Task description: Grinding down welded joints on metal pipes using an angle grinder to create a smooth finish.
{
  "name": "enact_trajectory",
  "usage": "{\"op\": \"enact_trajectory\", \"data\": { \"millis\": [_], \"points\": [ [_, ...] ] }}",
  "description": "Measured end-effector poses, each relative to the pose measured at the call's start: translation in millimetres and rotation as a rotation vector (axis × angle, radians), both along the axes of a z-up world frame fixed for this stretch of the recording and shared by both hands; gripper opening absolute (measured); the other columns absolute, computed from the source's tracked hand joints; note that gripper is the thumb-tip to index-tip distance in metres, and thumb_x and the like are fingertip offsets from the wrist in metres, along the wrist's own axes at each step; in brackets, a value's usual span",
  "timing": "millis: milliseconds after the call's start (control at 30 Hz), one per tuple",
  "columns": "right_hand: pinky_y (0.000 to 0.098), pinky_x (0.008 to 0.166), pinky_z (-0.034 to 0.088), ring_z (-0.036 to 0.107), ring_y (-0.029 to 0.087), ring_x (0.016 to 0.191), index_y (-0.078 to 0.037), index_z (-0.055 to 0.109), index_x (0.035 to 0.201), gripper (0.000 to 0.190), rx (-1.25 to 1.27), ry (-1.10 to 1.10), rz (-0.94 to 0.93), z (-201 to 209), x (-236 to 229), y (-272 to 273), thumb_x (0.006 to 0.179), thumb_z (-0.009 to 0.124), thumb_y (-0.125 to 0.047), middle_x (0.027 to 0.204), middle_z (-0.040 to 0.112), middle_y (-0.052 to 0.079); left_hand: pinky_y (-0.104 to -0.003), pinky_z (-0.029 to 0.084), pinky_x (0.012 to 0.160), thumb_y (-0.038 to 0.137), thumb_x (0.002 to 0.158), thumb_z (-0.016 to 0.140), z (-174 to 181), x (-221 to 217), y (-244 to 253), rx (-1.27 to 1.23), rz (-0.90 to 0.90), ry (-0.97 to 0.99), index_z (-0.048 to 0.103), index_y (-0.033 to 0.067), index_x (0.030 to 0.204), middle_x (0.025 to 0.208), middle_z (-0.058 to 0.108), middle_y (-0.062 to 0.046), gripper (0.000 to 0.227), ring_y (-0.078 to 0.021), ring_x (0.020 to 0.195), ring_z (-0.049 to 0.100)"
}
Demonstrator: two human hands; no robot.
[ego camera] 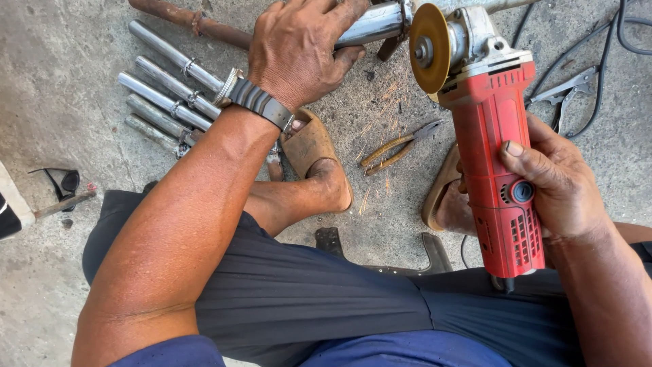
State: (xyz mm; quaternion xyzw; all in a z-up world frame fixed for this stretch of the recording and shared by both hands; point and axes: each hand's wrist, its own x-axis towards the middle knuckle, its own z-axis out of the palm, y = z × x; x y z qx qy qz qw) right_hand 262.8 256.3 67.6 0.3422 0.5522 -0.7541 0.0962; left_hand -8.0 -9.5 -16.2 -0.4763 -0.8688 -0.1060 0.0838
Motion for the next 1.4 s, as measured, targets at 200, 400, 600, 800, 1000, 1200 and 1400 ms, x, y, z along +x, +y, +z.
{"op": "enact_trajectory", "data": {
  "millis": [200,400,600,800,1000,1200,1400],
  "points": [
    [0.0295,0.075,0.063,0.073,0.018,0.085,-0.004,0.061,0.157,0.070,-0.007,0.002,-0.005,-2.5,2.0,2.8,0.093,0.073,-0.032,0.111,0.073,0.006,-0.060,0.059,0.083,0.050,0.099,0.099,4.6,-1.0,1.0,0.015,-0.015,-0.015,0.061,0.0320,0.154,0.136,0.076,0.000,0.070,-0.0389,0.114,0.073],
    [0.0323,0.079,0.063,0.073,0.021,0.088,-0.004,0.062,0.153,0.066,-0.021,-0.010,-0.012,3.8,-1.3,0.5,0.093,0.072,-0.031,0.111,0.072,0.009,-0.060,0.062,0.081,0.052,0.102,0.098,-1.2,-1.8,-0.1,0.014,-0.014,0.000,0.055,0.0346,0.160,0.135,0.079,0.001,0.074,-0.0379,0.112,0.074],
    [0.0378,0.077,0.067,0.075,0.026,0.086,-0.002,0.059,0.157,0.069,-0.052,0.025,0.000,-1.6,1.8,4.7,0.094,0.072,-0.028,0.113,0.072,0.010,-0.057,0.059,0.070,0.052,0.096,0.097,5.1,-1.1,2.5,0.020,-0.004,0.003,0.061,0.0360,0.154,0.120,0.082,0.002,0.070,-0.0363,0.100,0.076],
    [0.0324,0.080,0.064,0.073,0.020,0.090,-0.005,0.057,0.163,0.073,0.006,-0.008,0.016,-2.1,2.4,7.2,0.095,0.069,-0.030,0.116,0.072,0.006,-0.061,0.062,0.077,0.058,0.104,0.098,-6.1,-1.8,0.1,-0.016,0.007,0.038,0.049,0.0390,0.162,0.134,0.079,0.002,0.079,-0.0366,0.114,0.074],
    [0.0434,0.072,0.070,0.078,0.033,0.079,-0.001,0.055,0.162,0.075,-0.079,0.051,-0.012,-0.9,2.5,5.3,0.095,0.073,-0.029,0.107,0.073,0.016,-0.058,0.062,0.074,0.056,0.101,0.096,1.2,-1.4,2.5,-0.018,0.007,0.037,0.056,0.0378,0.158,0.129,0.080,0.001,0.072,-0.0346,0.111,0.074],
    [0.0374,0.075,0.067,0.075,0.026,0.083,-0.001,0.060,0.152,0.066,-0.039,0.027,-0.027,2.5,-0.3,0.2,0.094,0.073,-0.028,0.107,0.071,0.011,-0.063,0.060,0.081,0.056,0.103,0.094,-2.5,-1.1,3.2,-0.036,0.029,-0.011,0.051,0.0411,0.161,0.139,0.077,0.000,0.074,-0.0390,0.119,0.071],
    [0.0328,0.079,0.063,0.071,0.021,0.090,-0.003,0.061,0.154,0.066,0.008,-0.006,0.012,-3.6,-0.4,3.7,0.095,0.071,-0.029,0.115,0.071,0.008,-0.052,0.055,0.066,0.054,0.091,0.090,12.7,1.9,8.5,-0.021,0.043,-0.017,0.069,0.0387,0.144,0.099,0.078,0.004,0.059,-0.0308,0.090,0.074]
  ]
}}
